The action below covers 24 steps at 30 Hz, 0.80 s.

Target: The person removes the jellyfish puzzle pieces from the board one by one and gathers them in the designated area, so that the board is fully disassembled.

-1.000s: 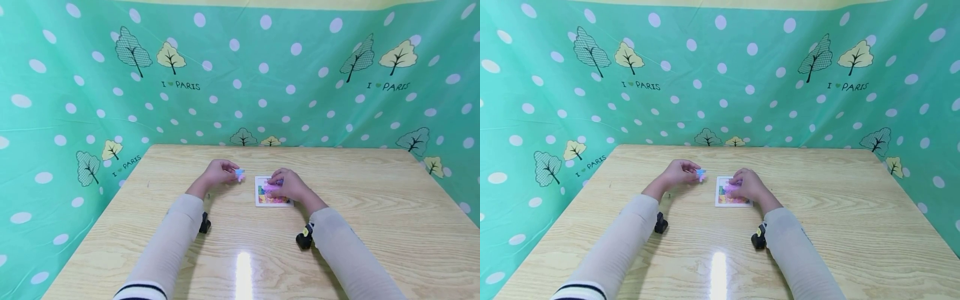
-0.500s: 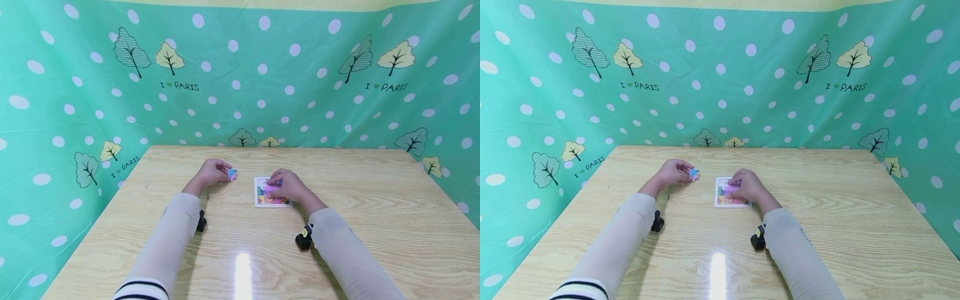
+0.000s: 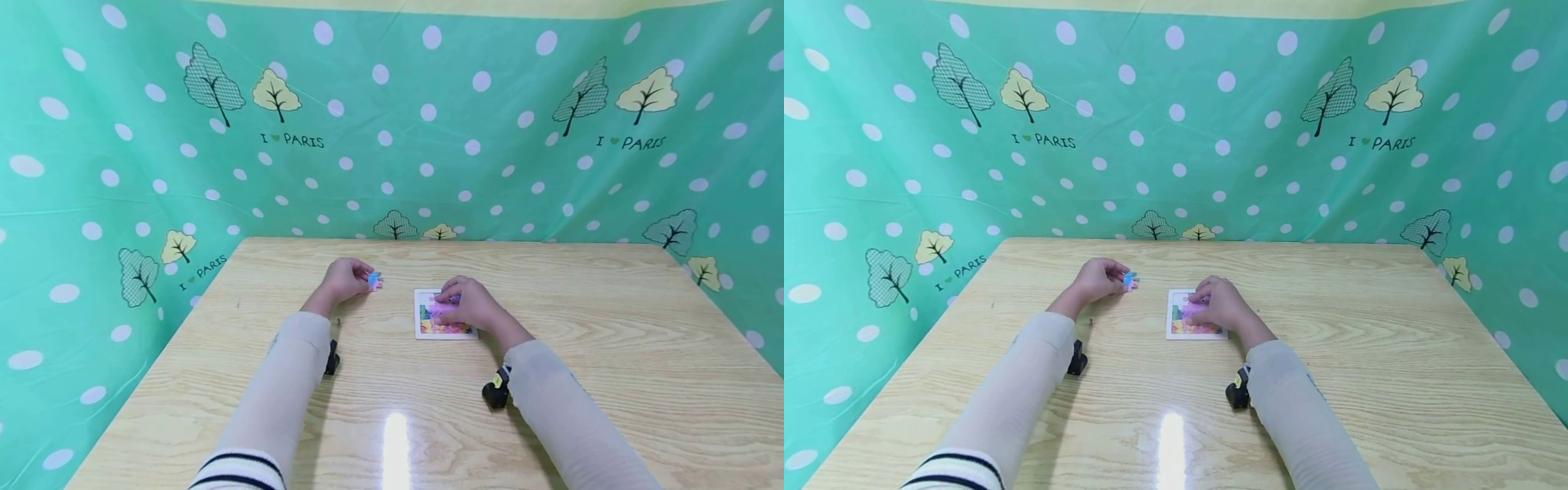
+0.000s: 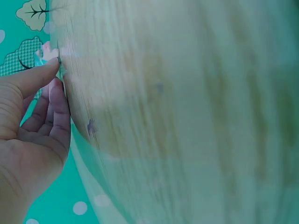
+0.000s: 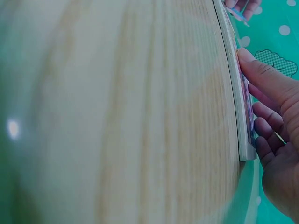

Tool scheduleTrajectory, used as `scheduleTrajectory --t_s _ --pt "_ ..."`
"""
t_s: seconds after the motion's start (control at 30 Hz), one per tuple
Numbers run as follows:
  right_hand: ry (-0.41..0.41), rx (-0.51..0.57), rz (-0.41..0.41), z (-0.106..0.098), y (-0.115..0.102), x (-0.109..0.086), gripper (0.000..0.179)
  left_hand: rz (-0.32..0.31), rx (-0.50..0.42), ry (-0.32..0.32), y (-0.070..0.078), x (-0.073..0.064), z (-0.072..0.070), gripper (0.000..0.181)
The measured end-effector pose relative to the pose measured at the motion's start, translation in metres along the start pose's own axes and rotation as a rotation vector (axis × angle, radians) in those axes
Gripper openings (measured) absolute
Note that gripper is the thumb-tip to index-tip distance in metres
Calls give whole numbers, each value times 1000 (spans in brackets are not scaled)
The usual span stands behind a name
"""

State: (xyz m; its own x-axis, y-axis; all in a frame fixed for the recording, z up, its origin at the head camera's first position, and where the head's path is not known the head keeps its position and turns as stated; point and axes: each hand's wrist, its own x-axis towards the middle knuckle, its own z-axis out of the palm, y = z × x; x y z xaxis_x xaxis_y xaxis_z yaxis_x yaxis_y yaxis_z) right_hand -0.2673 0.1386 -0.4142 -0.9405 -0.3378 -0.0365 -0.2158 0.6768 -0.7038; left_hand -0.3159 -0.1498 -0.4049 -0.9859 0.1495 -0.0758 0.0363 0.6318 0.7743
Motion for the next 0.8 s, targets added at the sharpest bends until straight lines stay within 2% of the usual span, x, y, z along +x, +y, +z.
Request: scheduleTrajectory --t_s 0.27,0.5,0.8 --pt "-4 -7 0 1 1 0 41 -17 14 -9 1 -1 0 33" --pt "-2 -4 4 1 3 1 41 -11 -68 -13 0 -2 -2 36" --pt "1 -11 -1 1 3 1 41 76 -120 -52 6 -8 0 34"
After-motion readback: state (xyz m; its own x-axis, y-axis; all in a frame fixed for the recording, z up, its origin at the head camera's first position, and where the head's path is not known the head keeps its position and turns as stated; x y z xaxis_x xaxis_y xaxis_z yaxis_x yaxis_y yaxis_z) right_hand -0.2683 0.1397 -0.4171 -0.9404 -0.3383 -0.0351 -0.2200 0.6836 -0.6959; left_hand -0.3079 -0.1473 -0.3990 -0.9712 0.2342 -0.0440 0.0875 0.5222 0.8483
